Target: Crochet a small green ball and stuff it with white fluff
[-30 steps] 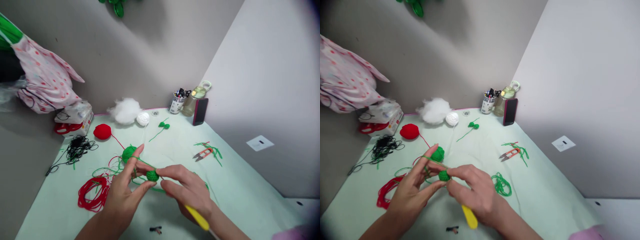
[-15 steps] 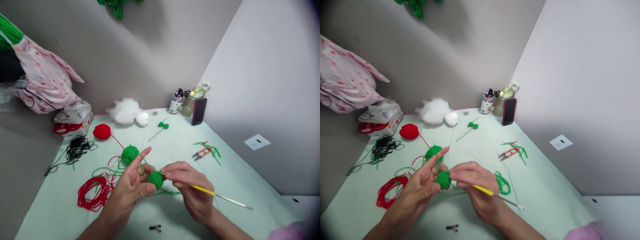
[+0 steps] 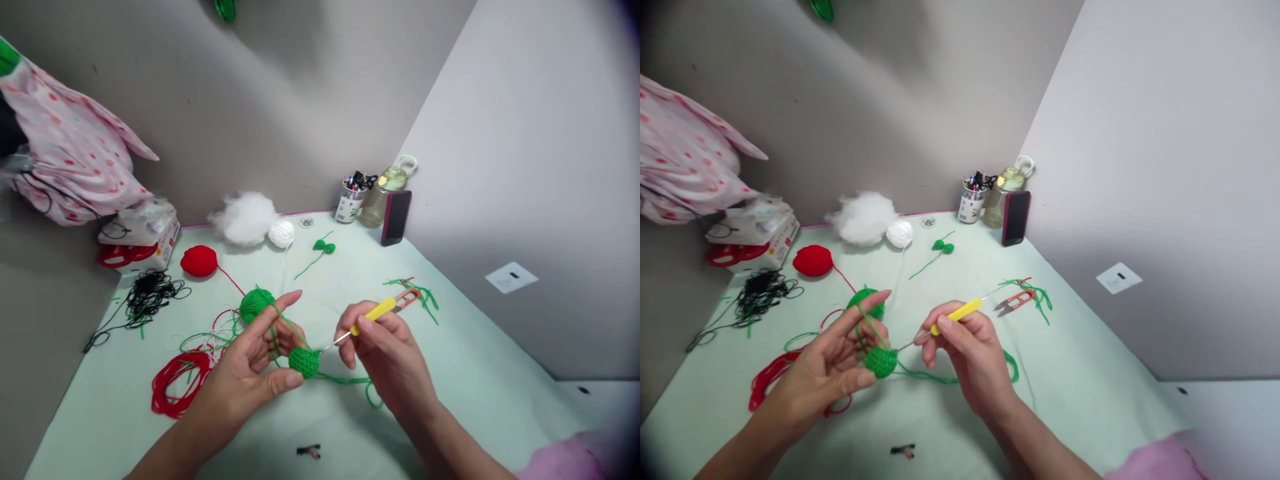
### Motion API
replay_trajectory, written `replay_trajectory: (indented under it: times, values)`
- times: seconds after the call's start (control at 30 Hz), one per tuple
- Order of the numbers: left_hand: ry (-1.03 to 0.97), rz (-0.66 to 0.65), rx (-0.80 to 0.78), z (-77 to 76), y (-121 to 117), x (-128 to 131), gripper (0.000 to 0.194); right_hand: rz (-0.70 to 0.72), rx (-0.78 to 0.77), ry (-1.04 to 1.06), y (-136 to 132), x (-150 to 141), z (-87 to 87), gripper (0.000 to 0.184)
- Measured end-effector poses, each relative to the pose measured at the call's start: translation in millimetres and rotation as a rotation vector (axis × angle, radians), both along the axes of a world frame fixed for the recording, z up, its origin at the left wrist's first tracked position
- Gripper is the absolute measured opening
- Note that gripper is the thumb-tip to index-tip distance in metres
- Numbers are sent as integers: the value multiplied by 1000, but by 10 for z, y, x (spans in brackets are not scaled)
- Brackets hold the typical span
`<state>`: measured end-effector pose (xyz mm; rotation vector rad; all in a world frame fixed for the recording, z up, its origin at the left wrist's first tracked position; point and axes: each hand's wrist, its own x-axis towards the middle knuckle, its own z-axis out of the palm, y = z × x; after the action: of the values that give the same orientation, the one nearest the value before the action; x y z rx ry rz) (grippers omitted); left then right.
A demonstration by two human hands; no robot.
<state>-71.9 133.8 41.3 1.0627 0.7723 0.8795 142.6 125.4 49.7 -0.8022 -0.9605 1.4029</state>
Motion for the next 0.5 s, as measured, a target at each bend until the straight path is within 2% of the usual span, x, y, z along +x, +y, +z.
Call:
replay_trajectory:
  times: [0.07,0.13,0.2,0.27,0.3,0.4,0.5]
  values:
    - [6,35,5,-14,-19,51,73,-35,80,-126,-53,-47,-56,20]
    - [-20,53,-15,-34,-48,118,72,-139,321,-425,-135,-78,-151,16]
    - [-87,49,-79,-59,-79,186,72,-272,622,-734,-210,-94,-251,31]
    - [-185,29,-158,-83,-107,236,71,-355,785,-829,-250,-102,-304,41]
    - [-234,15,-195,-93,-119,252,70,-362,788,-807,-254,-106,-303,42]
    - [-340,-19,-277,-101,-137,266,71,-287,644,-632,-228,-110,-213,35]
    - [-345,-7,-309,-63,-119,242,72,-228,551,-511,-185,-79,-114,27]
